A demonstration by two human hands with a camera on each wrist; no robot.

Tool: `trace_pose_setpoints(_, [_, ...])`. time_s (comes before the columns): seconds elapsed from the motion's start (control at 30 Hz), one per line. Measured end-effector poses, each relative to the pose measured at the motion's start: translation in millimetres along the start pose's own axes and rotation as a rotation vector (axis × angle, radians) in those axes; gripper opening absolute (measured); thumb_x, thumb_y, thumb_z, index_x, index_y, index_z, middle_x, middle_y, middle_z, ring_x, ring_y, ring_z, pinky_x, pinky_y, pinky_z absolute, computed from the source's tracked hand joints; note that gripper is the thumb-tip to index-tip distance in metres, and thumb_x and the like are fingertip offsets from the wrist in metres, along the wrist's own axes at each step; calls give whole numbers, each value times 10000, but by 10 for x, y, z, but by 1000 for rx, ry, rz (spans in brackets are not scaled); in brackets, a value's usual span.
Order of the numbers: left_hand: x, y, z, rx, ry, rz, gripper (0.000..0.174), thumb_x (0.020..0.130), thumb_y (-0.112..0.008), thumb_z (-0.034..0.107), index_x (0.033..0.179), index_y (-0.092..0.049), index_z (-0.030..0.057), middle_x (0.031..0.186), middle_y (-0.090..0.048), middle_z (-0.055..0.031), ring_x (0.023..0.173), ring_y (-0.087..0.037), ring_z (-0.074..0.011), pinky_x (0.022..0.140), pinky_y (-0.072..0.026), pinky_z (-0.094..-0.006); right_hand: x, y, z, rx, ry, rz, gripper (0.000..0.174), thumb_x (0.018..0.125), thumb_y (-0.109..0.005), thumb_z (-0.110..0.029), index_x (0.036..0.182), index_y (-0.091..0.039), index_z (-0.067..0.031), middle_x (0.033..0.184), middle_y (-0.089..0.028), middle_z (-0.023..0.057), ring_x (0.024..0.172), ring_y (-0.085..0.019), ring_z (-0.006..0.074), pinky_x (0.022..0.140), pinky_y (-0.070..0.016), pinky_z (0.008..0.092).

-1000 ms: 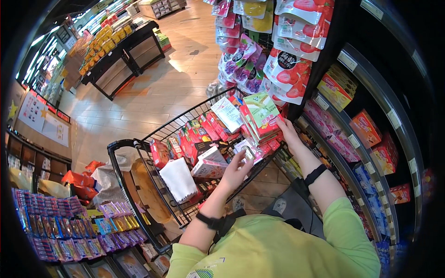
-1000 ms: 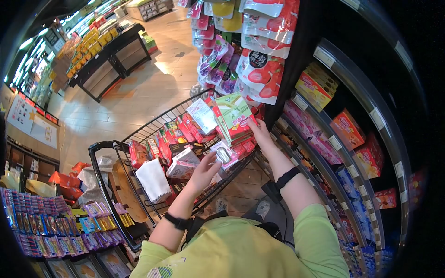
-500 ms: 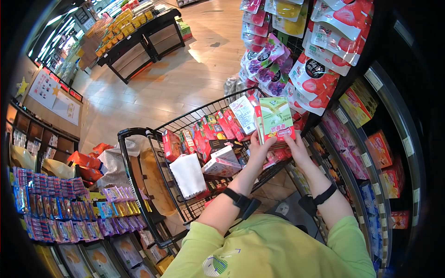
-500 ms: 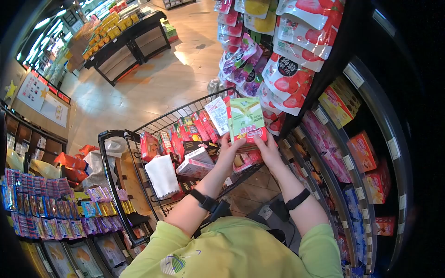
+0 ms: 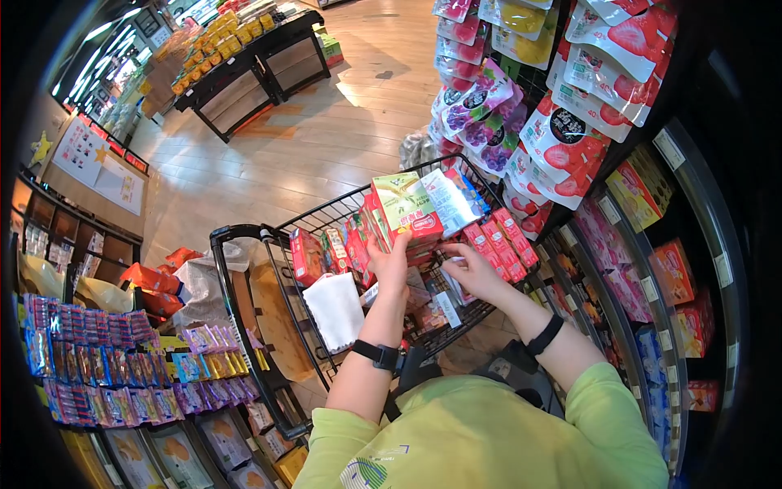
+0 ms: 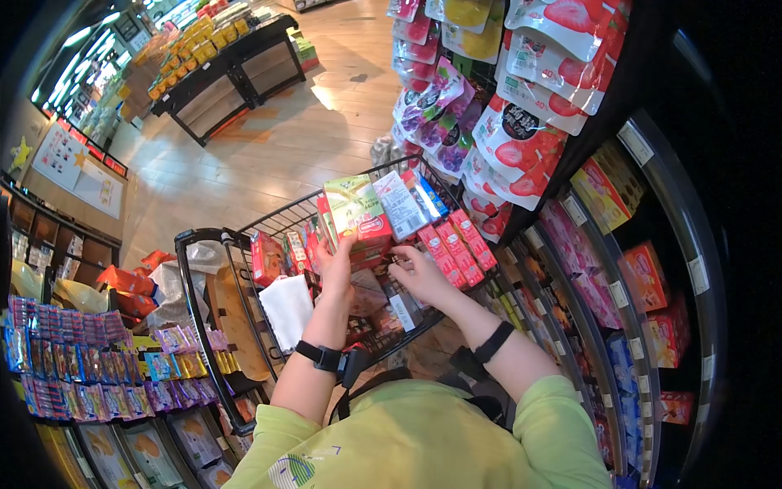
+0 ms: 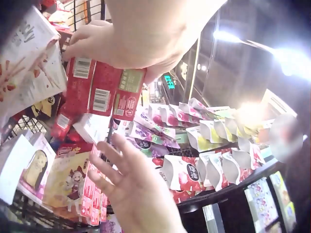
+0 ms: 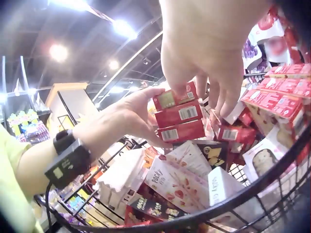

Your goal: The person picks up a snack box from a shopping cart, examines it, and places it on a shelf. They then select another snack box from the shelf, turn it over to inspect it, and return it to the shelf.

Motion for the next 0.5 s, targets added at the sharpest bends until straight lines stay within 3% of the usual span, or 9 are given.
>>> trace_pose_setpoints(0.03, [18, -60, -28, 15, 64, -63, 1013, 656, -792, 414, 1462, -279, 77, 1447, -227, -211, 1260, -376, -363, 1043, -364, -406, -112, 109, -47, -188, 0, 44, 431, 895, -633, -212, 1255, -520, -5, 1185, -585, 156, 1137, -547, 255, 963, -428, 371])
trace_pose_setpoints(0.07, [24, -109, 15, 18, 71, -74, 1013, 656, -792, 414, 1462, -279, 77, 1447, -227, -211, 1260, -376, -363, 1043, -364, -406, -210, 197, -60, -190, -9, 54, 431, 895, -633, -212, 1255, -520, -5, 1185, -585, 156, 1137, -547, 255, 963, -428, 371])
trace_pose_setpoints(0.13, [29, -135, 16, 216, 146, -10, 1038, 651, -766, 492, 1480, -251, 137, 1450, -238, -192, 1308, -293, -407, 1084, -294, -480, -451, 486, -303, -584, 240, 289, 333, 837, -633, -146, 1140, -573, -20, 1071, -591, 180, 1060, -555, 323, 929, -438, 422])
trace_pose_setpoints(0.17, [43, -191, 28, 246, 146, -42, 1075, 644, -739, 553, 1504, -207, 190, 1499, -179, -186, 1358, -192, -448, 1102, -231, -536, -542, 583, -322, -725, 275, 346, 344, 807, -643, -135, 1121, -557, -23, 1055, -565, 173, 1039, -536, 354, 901, -441, 451])
trace_pose_setpoints(0.33, [67, -239, -34, 368, 166, -68, 1095, 677, -711, 592, 1529, -152, 193, 1557, -75, -206, 1403, -111, -450, 1124, -190, -534, -733, 719, 9, -1052, 107, 433, 437, 764, -714, -199, 1121, -526, -29, 1056, -510, 150, 1037, -507, 349, 867, -454, 440])
trace_pose_setpoints(0.4, [47, -212, 79, 506, 40, -8, 1054, 715, -671, 642, 1526, -168, 193, 1558, -83, -206, 1421, -83, -432, 1132, -153, -548, -690, 619, 146, -1187, -11, 367, 423, 743, -742, -224, 1057, -528, -38, 1046, -515, 144, 1038, -512, 330, 859, -458, 434])
trace_pose_setpoints(0.43, [10, -230, 124, 545, -29, -8, 972, 782, -618, 640, 1524, -179, 191, 1559, -98, -214, 1433, -79, -423, 1135, -124, -561, -688, 559, 121, -1228, 23, 367, 412, 730, -757, -237, 1011, -521, -49, 1036, -514, 135, 1031, -512, 316, 846, -463, 434])
trace_pose_setpoints(0.47, [12, -233, 117, 546, -31, -11, 972, 782, -618, 640, 1524, -179, 191, 1559, -98, -214, 1433, -79, -423, 1135, -124, -561, -671, 519, 126, -1227, 21, 370, 412, 730, -757, -237, 1011, -521, -49, 1036, -514, 135, 1031, -512, 316, 846, -463, 434])
trace_pose_setpoints(0.5, [7, -267, 231, 651, -194, -7, 939, 806, -601, 624, 1523, -180, 189, 1551, -123, -225, 1429, -93, -429, 1126, -129, -579, -640, 465, 148, -1253, 26, 358, 407, 731, -756, -233, 1007, -519, -51, 1030, -511, 130, 1023, -513, 312, 839, -466, 431])
Point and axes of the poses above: each hand's wrist, its own x-axis towards the middle knuckle, its own y-axis out of the back of the hand, z = x × y, the point moved 8 cm from there along x, towards the middle knuckle
